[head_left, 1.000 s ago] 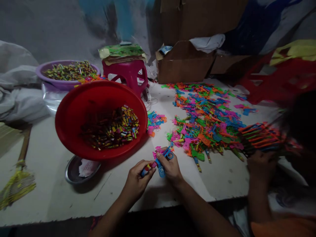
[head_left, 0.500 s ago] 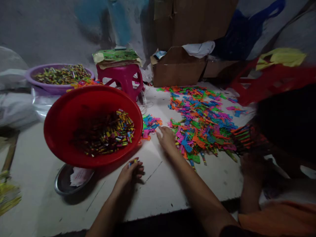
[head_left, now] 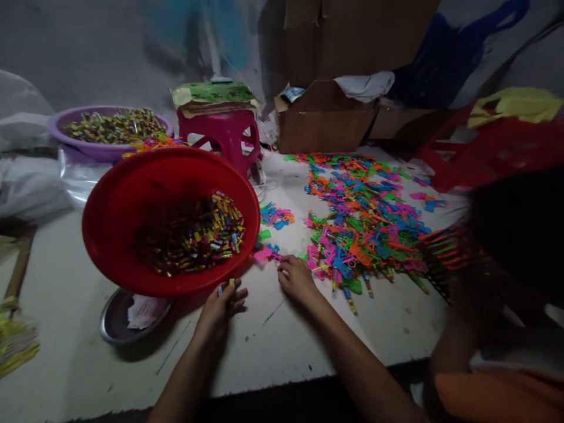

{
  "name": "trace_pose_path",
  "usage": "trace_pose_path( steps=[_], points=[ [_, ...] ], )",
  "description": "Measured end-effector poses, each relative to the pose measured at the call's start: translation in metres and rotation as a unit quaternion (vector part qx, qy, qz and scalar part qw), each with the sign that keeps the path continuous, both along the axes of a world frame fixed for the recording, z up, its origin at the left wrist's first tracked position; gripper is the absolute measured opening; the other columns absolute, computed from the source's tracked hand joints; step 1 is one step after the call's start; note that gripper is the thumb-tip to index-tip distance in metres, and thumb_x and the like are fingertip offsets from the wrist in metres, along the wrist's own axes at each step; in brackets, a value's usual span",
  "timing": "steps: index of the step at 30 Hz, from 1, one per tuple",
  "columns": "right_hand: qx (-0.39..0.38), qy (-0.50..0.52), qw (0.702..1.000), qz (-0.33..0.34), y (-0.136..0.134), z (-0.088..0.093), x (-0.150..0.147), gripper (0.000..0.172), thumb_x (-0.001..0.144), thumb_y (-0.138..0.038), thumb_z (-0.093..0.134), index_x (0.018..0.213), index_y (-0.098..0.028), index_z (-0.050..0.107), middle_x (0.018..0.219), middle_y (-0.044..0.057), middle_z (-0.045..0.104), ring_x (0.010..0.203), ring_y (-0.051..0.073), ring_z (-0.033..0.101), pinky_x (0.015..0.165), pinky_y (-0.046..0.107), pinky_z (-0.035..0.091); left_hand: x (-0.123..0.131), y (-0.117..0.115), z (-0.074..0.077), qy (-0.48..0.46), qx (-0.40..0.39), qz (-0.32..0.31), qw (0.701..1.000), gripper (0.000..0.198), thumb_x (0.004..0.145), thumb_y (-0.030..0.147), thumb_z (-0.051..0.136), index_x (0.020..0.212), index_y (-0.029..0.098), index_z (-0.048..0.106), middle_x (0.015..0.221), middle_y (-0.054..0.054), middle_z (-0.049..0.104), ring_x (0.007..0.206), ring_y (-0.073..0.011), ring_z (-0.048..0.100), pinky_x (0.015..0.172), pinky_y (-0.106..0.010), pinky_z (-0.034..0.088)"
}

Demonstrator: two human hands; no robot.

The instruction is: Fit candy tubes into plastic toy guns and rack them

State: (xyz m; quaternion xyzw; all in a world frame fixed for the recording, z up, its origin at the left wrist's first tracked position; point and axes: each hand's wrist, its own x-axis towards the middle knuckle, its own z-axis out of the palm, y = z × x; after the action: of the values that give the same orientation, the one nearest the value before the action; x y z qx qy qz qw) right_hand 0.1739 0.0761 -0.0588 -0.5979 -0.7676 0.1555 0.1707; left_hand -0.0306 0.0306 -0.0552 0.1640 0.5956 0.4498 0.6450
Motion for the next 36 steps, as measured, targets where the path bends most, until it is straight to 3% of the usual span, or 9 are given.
trace_pose_path(
  steps=[5,8,11,16,20,25,28,32,36],
  points=[
    [0.016,-0.023,0.997,-0.072,0.019,0.011,-0.005,0.033,0.076,-0.036,0.054,0.102,-0.017,0.058,0.103,0.011,0.055,0.096,0.023,0.045,0.083,0.033,0.03,0.001,-0.001,0.004,-0.015,0.015,0.004,1.0,0.018,0.075,0.015,0.056,0.093,0.014,0.055,0.099,-0.008,0.061,0.069,-0.0137,0.064,0.052,-0.023,0.053],
    [-0.025,-0.03,0.998,-0.059,0.022,0.013,-0.007,0.021,0.075,-0.028,0.054,0.093,-0.017,0.06,0.089,0.008,0.061,0.087,0.021,0.05,0.078,0.031,0.032,-0.002,-0.006,0.004,-0.017,0.02,0.004,1.0,0.021,0.074,0.015,0.057,0.095,0.015,0.053,0.092,-0.006,0.062,0.065,-0.0131,0.064,0.048,-0.021,0.051],
    [-0.045,-0.005,0.998,-0.042,0.004,0.01,-0.012,0.021,0.074,-0.021,0.053,0.094,-0.019,0.059,0.079,0.004,0.063,0.079,0.017,0.053,0.073,0.028,0.033,0.0,-0.012,0.0,-0.015,0.044,-0.015,0.999,0.028,0.072,0.02,0.061,0.097,0.015,0.052,0.085,-0.005,0.062,0.064,-0.0138,0.063,0.046,-0.021,0.05],
    [-0.121,0.123,0.983,0.063,-0.037,0.004,-0.013,0.02,0.078,-0.023,0.046,0.086,-0.021,0.064,0.077,0.002,0.066,0.072,0.015,0.057,0.066,0.024,0.039,0.009,-0.013,-0.003,0.037,0.078,-0.028,0.996,0.036,0.069,0.029,0.063,0.1,0.016,0.052,0.081,-0.006,0.063,0.066,-0.015,0.063,0.045,-0.021,0.05],
    [-0.09,0.169,0.981,0.039,-0.036,0.002,0.003,0.029,0.082,-0.021,0.041,0.101,-0.02,0.062,0.085,0.004,0.065,0.074,0.015,0.057,0.067,0.026,0.043,0.008,-0.013,0.0,0.044,0.099,-0.024,0.994,0.041,0.065,0.033,0.066,0.1,0.016,0.053,0.088,-0.008,0.063,0.071,-0.0173,0.063,0.049,-0.025,0.052],
    [-0.015,0.069,0.972,0.225,-0.021,0.007,-0.002,0.052,0.07,-0.009,0.053,0.119,-0.023,0.05,0.126,0.009,0.043,0.111,0.02,0.039,0.091,0.034,0.032,0.004,-0.018,0.002,0.032,0.115,-0.001,0.993,0.042,0.065,0.035,0.065,0.101,0.018,0.052,0.086,-0.005,0.063,0.066,-0.0156,0.063,0.05,-0.026,0.051],
    [-0.032,0.01,0.956,0.29,-0.022,0.011,-0.018,0.046,0.071,-0.012,0.055,0.115,-0.027,0.053,0.118,0.007,0.05,0.106,0.021,0.042,0.088,0.034,0.033,0.002,-0.02,0.003,0.026,0.107,0.005,0.994,0.041,0.064,0.032,0.066,0.1,0.017,0.051,0.08,-0.004,0.063,0.061,-0.0145,0.062,0.05,-0.026,0.051],
    [-0.035,0.01,0.973,0.229,-0.029,0.008,-0.025,0.029,0.077,-0.018,0.051,0.104,-0.02,0.059,0.088,0.007,0.061,0.085,0.018,0.052,0.078,0.03,0.038,-0.003,-0.022,0.005,0.037,0.099,0.017,0.994,0.04,0.064,0.03,0.066,0.099,0.018,0.051,0.081,-0.003,0.062,0.057,-0.0129,0.06,0.046,-0.025,0.049],
    [-0.047,0.185,0.976,0.108,-0.035,-0.004,-0.017,0.025,0.082,-0.022,0.043,0.098,-0.02,0.062,0.083,0.005,0.064,0.078,0.015,0.057,0.074,0.026,0.042,-0.003,-0.023,0.009,0.046,0.099,0.034,0.993,0.041,0.063,0.032,0.066,0.099,0.018,0.052,0.081,-0.002,0.061,0.057,-0.0114,0.06,0.043,-0.02,0.044]
  ],
)
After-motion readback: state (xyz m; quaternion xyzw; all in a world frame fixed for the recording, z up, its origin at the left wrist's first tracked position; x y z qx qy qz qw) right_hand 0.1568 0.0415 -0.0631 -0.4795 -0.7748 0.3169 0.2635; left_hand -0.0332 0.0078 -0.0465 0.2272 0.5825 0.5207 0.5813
